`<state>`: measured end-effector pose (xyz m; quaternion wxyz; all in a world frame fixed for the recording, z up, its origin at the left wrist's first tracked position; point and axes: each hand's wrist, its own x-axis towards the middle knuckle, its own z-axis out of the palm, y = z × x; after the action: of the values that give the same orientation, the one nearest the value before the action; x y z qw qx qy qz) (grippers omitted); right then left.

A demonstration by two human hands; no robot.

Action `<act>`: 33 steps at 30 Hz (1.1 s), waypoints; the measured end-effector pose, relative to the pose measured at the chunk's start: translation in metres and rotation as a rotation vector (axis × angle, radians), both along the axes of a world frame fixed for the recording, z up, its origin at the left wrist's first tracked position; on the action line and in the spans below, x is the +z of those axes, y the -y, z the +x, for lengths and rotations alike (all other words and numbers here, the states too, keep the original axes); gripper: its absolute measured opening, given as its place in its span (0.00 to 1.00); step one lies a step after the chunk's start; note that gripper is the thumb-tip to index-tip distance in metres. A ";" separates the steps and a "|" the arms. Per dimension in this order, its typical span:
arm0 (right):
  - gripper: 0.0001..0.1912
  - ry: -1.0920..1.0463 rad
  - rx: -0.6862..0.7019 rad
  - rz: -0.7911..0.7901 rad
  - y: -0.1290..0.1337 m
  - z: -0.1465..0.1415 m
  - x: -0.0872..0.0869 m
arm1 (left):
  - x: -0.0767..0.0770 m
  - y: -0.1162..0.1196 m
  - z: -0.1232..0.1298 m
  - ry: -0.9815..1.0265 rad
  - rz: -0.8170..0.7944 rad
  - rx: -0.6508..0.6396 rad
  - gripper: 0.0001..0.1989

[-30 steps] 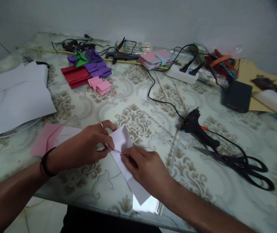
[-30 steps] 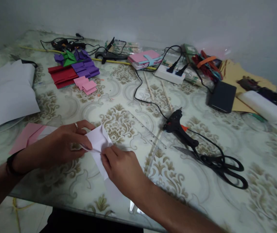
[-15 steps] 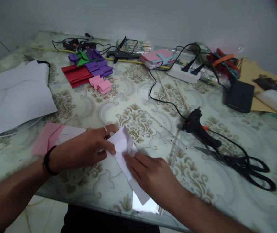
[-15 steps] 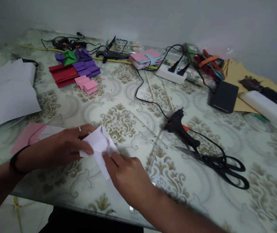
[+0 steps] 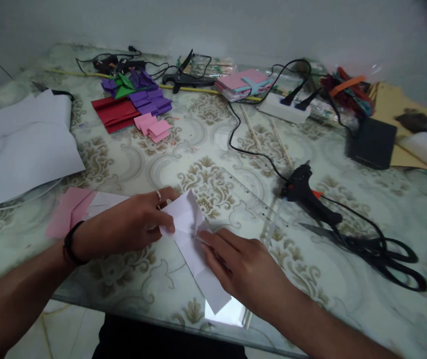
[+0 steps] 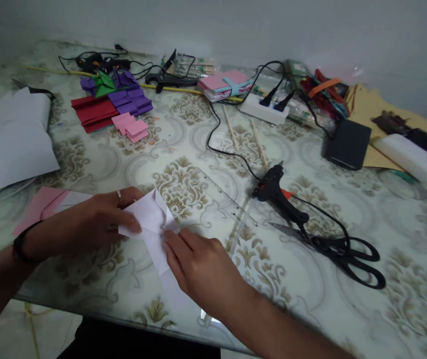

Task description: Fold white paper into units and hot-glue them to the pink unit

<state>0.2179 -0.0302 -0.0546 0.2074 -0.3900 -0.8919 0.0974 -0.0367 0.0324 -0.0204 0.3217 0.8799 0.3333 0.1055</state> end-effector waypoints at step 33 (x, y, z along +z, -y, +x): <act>0.10 0.082 0.121 0.028 0.002 0.000 0.000 | 0.001 0.026 0.015 -0.088 0.677 -0.014 0.09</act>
<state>0.2175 -0.0318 -0.0545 0.1699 -0.3359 -0.9229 0.0813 -0.0216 0.0067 -0.0193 -0.0025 0.9428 0.2870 0.1697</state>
